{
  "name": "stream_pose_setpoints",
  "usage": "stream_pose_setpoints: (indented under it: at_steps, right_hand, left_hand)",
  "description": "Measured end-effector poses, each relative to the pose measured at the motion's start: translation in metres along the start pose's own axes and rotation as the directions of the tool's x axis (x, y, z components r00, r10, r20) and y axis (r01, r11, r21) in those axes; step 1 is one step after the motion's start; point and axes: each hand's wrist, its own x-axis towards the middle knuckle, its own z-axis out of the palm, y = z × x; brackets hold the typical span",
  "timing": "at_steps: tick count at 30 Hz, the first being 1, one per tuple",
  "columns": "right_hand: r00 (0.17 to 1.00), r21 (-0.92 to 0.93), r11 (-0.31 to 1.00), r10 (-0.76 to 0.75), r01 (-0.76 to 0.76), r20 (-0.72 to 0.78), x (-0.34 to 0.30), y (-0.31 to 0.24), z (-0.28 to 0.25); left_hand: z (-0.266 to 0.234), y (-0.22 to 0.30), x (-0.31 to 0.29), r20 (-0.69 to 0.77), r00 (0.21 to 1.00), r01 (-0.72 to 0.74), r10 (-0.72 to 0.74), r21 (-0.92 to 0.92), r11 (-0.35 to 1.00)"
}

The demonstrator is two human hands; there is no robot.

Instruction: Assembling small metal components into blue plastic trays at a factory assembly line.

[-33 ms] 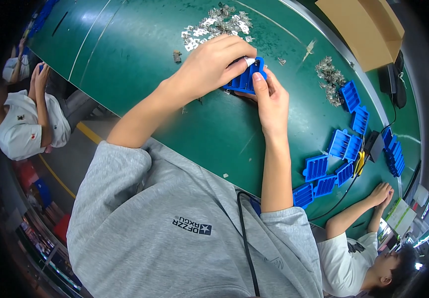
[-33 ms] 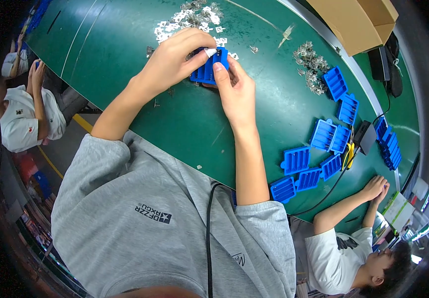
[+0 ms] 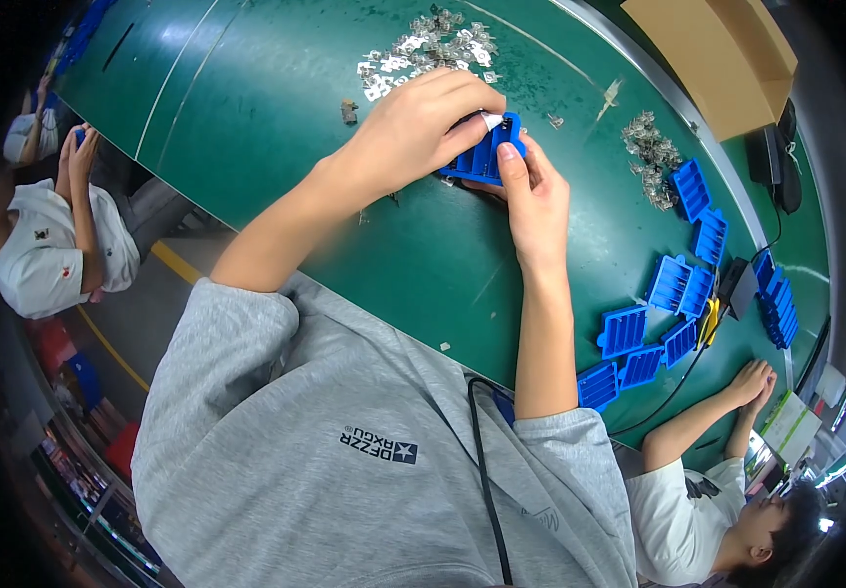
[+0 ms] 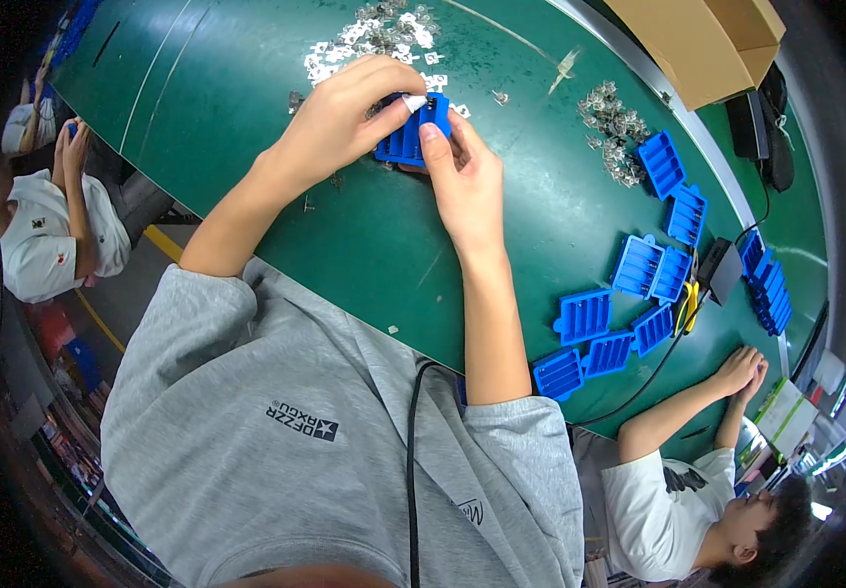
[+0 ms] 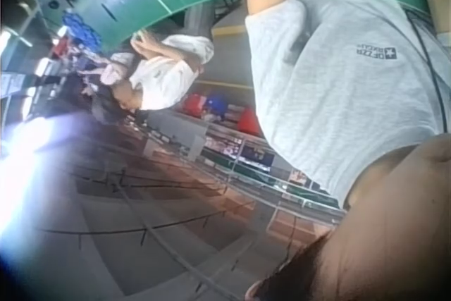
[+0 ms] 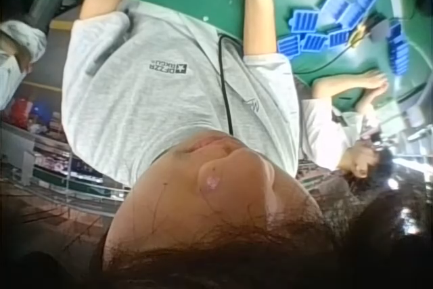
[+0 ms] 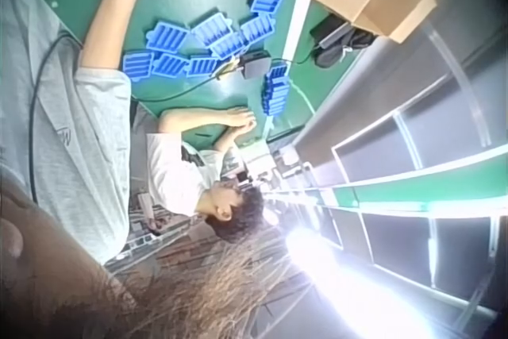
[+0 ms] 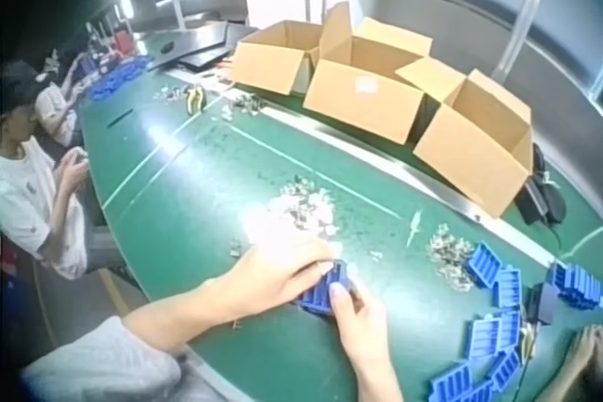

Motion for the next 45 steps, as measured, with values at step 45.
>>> stream_pose_setpoints:
  at_steps: [45]
  right_hand:
    - [1.0,0.001,1.0,-0.023,0.023,-0.002,-0.0003,-0.0015,-0.0012]
  left_hand:
    - [0.0002,-0.0001,-0.0004,-0.018,0.999,0.04,-0.043,-0.119,0.992]
